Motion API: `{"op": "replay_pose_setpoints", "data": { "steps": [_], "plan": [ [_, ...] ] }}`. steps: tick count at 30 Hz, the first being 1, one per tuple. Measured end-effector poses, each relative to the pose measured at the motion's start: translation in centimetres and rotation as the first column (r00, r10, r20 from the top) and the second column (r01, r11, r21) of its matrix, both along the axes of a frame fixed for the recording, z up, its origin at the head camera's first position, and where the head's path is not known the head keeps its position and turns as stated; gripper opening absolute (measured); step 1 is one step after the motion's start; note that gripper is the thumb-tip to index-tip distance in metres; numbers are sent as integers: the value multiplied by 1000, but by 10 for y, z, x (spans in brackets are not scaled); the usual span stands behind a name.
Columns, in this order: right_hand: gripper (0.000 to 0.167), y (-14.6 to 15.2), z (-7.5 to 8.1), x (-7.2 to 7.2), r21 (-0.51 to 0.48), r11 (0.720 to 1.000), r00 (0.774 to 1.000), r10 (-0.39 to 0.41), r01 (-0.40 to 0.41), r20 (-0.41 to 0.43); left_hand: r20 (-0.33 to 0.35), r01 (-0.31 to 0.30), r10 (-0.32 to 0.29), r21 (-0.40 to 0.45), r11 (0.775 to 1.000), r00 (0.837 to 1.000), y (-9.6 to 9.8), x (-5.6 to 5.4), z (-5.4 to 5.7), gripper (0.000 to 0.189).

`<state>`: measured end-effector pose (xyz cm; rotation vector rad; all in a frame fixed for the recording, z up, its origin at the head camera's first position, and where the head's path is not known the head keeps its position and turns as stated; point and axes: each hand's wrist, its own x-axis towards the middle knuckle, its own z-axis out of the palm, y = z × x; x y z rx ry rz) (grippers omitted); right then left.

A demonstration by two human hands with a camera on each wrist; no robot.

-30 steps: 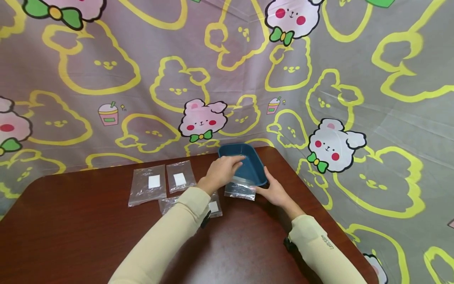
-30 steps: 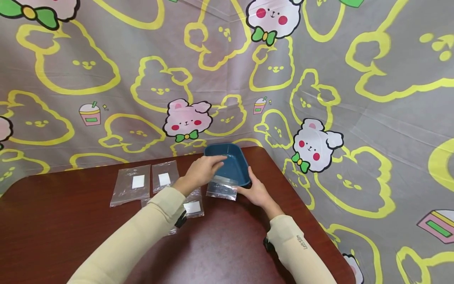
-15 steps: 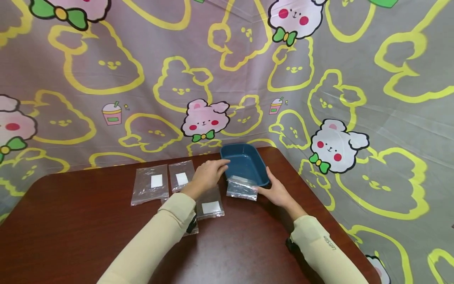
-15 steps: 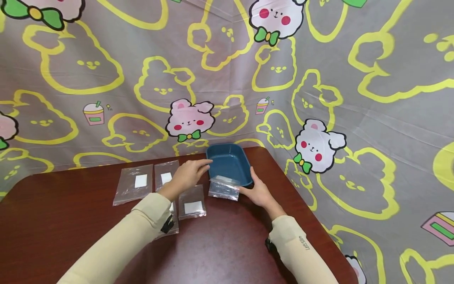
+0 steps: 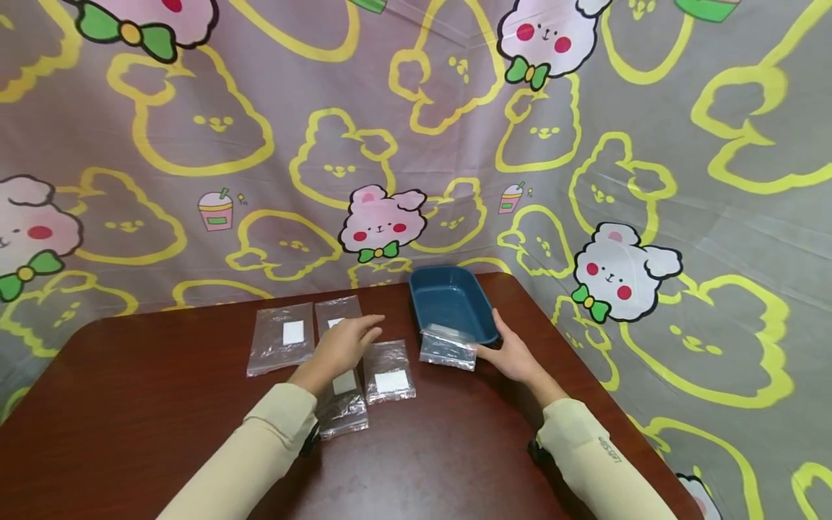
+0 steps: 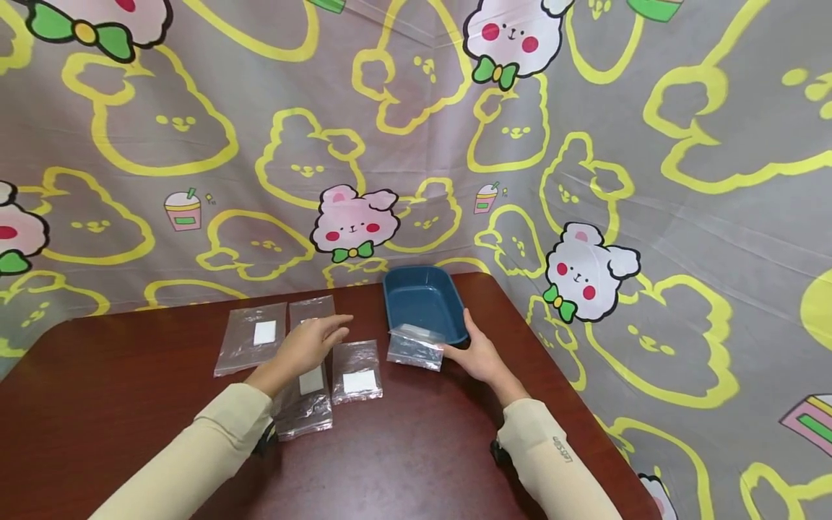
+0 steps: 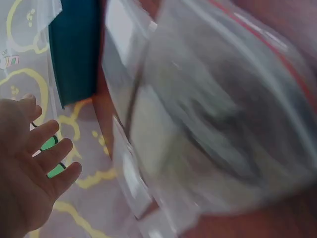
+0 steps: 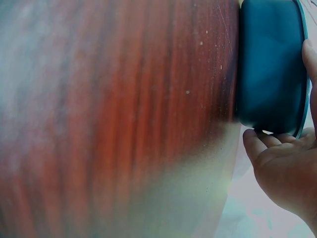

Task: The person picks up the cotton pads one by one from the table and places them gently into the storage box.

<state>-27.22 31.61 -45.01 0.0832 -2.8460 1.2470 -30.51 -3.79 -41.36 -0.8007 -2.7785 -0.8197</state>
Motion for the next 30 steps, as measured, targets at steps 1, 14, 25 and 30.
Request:
{"op": "replay_pose_setpoints", "data": {
  "steps": [1,14,25,30],
  "plan": [
    [108,0,0,0,-5,1000,1000,-3,3,5,-1,-2,2,2,1000,1000,-6,2,-2,38],
    [108,-2,0,-3,12,1000,1000,-3,3,19,36,-27,26,13,1000,999,-66,15,-30,39],
    [106,-1,2,-1,4,1000,1000,9,-9,-2,58,-40,40,0,999,997,-91,26,-41,43],
    [104,-2,2,-1,4,1000,1000,14,-14,-6,88,-26,26,-8,1000,996,-97,31,-46,48]
  ]
}}
